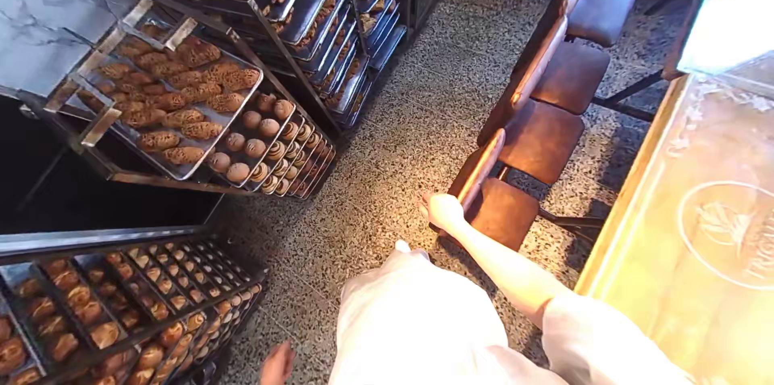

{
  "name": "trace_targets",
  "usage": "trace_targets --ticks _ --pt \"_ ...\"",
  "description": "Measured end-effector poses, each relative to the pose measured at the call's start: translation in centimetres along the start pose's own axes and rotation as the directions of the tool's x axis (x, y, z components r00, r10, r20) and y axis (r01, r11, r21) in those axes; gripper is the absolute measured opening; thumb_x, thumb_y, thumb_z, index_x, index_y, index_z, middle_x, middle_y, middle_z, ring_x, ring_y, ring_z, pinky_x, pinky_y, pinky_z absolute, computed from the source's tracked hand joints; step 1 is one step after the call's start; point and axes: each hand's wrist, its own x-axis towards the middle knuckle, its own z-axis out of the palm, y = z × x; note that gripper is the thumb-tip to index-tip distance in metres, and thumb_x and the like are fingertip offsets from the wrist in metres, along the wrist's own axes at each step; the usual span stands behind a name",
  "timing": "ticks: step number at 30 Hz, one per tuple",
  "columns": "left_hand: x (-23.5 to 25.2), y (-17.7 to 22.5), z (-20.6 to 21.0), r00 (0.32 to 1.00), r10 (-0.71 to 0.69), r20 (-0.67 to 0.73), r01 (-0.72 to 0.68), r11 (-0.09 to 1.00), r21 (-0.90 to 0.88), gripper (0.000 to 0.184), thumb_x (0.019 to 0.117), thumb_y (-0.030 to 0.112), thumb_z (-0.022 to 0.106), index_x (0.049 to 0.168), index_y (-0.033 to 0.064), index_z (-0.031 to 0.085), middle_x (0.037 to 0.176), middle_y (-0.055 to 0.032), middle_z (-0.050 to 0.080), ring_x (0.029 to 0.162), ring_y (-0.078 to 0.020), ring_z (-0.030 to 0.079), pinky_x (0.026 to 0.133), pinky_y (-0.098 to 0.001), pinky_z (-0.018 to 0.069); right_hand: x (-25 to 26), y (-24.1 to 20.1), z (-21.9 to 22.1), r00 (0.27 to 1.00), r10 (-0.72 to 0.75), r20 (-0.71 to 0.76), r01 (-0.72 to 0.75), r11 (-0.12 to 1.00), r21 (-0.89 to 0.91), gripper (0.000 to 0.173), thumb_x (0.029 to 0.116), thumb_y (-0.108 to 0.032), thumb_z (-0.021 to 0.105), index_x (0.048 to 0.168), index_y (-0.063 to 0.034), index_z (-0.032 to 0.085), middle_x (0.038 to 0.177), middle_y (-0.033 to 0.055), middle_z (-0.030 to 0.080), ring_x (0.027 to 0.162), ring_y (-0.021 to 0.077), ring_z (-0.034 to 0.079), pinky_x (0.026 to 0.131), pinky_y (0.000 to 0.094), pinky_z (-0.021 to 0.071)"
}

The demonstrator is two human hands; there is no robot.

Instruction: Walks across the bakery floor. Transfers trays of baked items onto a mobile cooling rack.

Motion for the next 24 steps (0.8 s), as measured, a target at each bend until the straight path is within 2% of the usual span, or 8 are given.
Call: trace_targets --ticks 2,5,8,10,13,17,21,24 --pt "2.7 7.4 7.8 0.972 0.150 0.178 -0.172 0.979 0.111 0.040 0.1068 0.030 0.056 0.131 -0.0016 0.061 0.107 -0.0219 0.070 0.087 -0.0282 0.068 0.081 -0.0473 0.0574 0.0 0.0 0.0 1.000 0.009 -0.006 -0.009 1.000 0.003 0.050 0.0995 -0.053 0.042 0.108 -0.0121 0.069 0.100 0.0146 0.073 0.097 0.0361 0.072 0.078 0.0591 0.0554" --pt "1.7 18.7 16.1 0.828 0.337 0.449 -0.470 0.853 0.227 0.035 0.1061 0.020 0.051 0.136 0.0022 0.060 0.117 -0.0225 0.069 0.100 -0.0333 0.071 0.091 -0.0530 0.0577 0.2 -0.1 0.1 0.999 0.043 0.001 -0.043 0.999 0.008 0.050 0.0999 -0.053 0.042 0.108 -0.0123 0.070 0.102 0.0145 0.074 0.098 0.0357 0.072 0.080 0.0589 0.0554" --pt "0.6 26.3 18.9 0.659 0.447 0.605 -0.690 0.680 0.249 0.028 0.1014 0.012 0.049 0.121 0.0031 0.068 0.099 -0.0174 0.071 0.087 -0.0281 0.070 0.084 -0.0509 0.0580 0.2 -0.3 0.2 0.997 0.073 -0.011 -0.073 0.997 0.011 0.049 0.1005 -0.051 0.042 0.106 -0.0122 0.070 0.099 0.0137 0.074 0.097 0.0346 0.072 0.080 0.0574 0.0559" --pt "2.8 29.0 18.6 0.637 0.476 0.606 -0.716 0.657 0.237 0.026 0.1001 0.008 0.048 0.113 0.0024 0.070 0.093 -0.0162 0.069 0.082 -0.0272 0.066 0.080 -0.0501 0.0561 0.4 -0.4 0.3 0.996 0.083 -0.041 -0.083 0.997 0.009 0.046 0.1001 -0.048 0.042 0.101 -0.0122 0.070 0.096 0.0123 0.074 0.094 0.0328 0.072 0.078 0.0560 0.0561" --pt "9.6 29.2 17.2 0.745 0.410 0.527 -0.595 0.766 0.245 0.025 0.1019 0.008 0.047 0.112 0.0003 0.068 0.096 -0.0189 0.066 0.083 -0.0285 0.062 0.077 -0.0494 0.0532 0.6 -0.4 0.8 0.990 0.117 -0.080 -0.118 0.993 -0.001 0.045 0.1001 -0.048 0.043 0.096 -0.0124 0.071 0.093 0.0110 0.074 0.092 0.0310 0.073 0.077 0.0544 0.0567" --pt "15.8 25.7 12.7 0.902 0.138 0.409 -0.286 0.901 0.326 0.036 0.1069 0.025 0.052 0.126 -0.0025 0.065 0.119 -0.0272 0.067 0.109 -0.0394 0.065 0.094 -0.0592 0.0527 1.6 -1.6 -0.2 0.961 0.274 0.039 -0.271 0.961 -0.056 0.046 0.0993 -0.052 0.045 0.101 -0.0151 0.072 0.097 0.0100 0.075 0.096 0.0309 0.073 0.080 0.0556 0.0565" --pt "18.3 24.6 8.3 0.917 -0.036 0.397 -0.099 0.944 0.315 0.030 0.1080 0.026 0.050 0.122 0.0035 0.064 0.082 -0.0090 0.058 0.063 -0.0173 0.050 0.060 -0.0366 0.0468 3.8 -2.7 -0.5 0.883 0.449 0.137 -0.446 0.893 -0.052 0.043 0.0951 -0.056 0.050 0.102 -0.0198 0.073 0.096 0.0090 0.075 0.095 0.0308 0.073 0.077 0.0569 0.0571" --pt "21.2 26.4 6.7 0.925 -0.060 0.375 -0.003 0.986 0.166 0.028 0.1082 0.025 0.050 0.120 0.0040 0.064 0.070 -0.0039 0.049 0.054 -0.0137 0.043 0.052 -0.0319 0.0424 7.1 -2.2 1.6 0.848 0.466 0.251 -0.513 0.841 0.173 0.036 0.0946 -0.050 0.060 0.100 -0.0173 0.074 0.094 0.0106 0.074 0.093 0.0309 0.072 0.079 0.0585 0.0568"
